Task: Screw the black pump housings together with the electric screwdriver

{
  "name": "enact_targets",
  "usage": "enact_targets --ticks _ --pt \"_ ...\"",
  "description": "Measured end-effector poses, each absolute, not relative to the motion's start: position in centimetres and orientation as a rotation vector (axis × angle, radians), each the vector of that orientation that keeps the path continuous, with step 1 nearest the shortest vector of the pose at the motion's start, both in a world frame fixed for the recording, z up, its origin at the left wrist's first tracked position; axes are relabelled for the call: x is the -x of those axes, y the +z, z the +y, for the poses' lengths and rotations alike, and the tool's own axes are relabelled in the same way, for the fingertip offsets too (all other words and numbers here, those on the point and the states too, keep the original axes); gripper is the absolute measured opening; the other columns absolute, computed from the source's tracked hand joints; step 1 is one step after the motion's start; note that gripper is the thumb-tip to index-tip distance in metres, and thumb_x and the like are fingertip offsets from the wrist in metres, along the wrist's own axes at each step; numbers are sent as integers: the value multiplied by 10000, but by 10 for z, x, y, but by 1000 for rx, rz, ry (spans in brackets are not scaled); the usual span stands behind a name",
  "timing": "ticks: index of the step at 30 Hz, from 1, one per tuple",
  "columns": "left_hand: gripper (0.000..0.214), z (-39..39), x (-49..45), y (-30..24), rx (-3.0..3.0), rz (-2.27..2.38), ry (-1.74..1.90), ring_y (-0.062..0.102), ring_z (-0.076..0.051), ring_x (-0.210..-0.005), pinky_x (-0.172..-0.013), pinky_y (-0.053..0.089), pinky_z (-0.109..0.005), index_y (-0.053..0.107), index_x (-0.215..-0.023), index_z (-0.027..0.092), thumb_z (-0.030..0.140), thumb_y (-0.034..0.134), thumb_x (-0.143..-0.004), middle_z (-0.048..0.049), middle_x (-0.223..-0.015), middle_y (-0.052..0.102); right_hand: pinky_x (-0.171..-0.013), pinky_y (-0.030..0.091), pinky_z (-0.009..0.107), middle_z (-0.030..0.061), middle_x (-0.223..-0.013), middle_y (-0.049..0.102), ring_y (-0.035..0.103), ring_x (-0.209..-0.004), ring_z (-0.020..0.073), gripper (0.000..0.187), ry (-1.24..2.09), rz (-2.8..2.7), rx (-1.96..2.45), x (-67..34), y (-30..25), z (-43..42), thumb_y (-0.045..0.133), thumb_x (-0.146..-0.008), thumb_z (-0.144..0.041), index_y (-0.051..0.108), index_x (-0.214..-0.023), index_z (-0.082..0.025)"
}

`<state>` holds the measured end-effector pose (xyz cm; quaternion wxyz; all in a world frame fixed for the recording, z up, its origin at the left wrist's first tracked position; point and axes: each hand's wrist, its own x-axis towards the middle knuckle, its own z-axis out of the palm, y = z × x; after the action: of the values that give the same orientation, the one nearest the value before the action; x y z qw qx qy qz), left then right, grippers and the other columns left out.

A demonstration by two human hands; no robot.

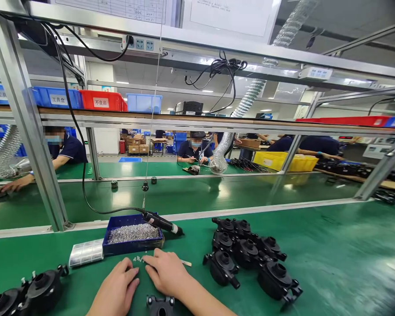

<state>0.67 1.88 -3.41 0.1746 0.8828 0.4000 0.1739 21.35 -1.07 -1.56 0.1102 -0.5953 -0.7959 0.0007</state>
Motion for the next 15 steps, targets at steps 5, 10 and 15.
enact_targets --ticks 5,10,15 --pt "238 22 -7 -25 -2401 1145 451 671 -228 -904 -819 483 -313 714 -854 193 199 498 -953 -70 -961 667 -708 478 304 67 -995 751 735 -856 261 249 33 -2294 1758 -214 -17 -10 536 -1003 -341 754 -1107 -281" --pt "287 12 -16 -19 -2410 1299 317 671 -246 -957 -844 447 -334 650 -944 176 103 375 -978 -117 -1081 667 -757 478 299 59 -1036 761 729 -951 262 301 102 -2228 1743 -217 -20 -7 567 -987 -334 717 -1246 -295" --pt "202 4 -15 -30 -2303 1174 433 629 -216 -872 -787 406 -302 533 -879 216 146 375 -984 -80 -957 666 -789 480 320 78 -1089 754 730 -973 277 361 168 -2211 1714 -219 -21 -6 539 -993 -296 693 -1320 -291"
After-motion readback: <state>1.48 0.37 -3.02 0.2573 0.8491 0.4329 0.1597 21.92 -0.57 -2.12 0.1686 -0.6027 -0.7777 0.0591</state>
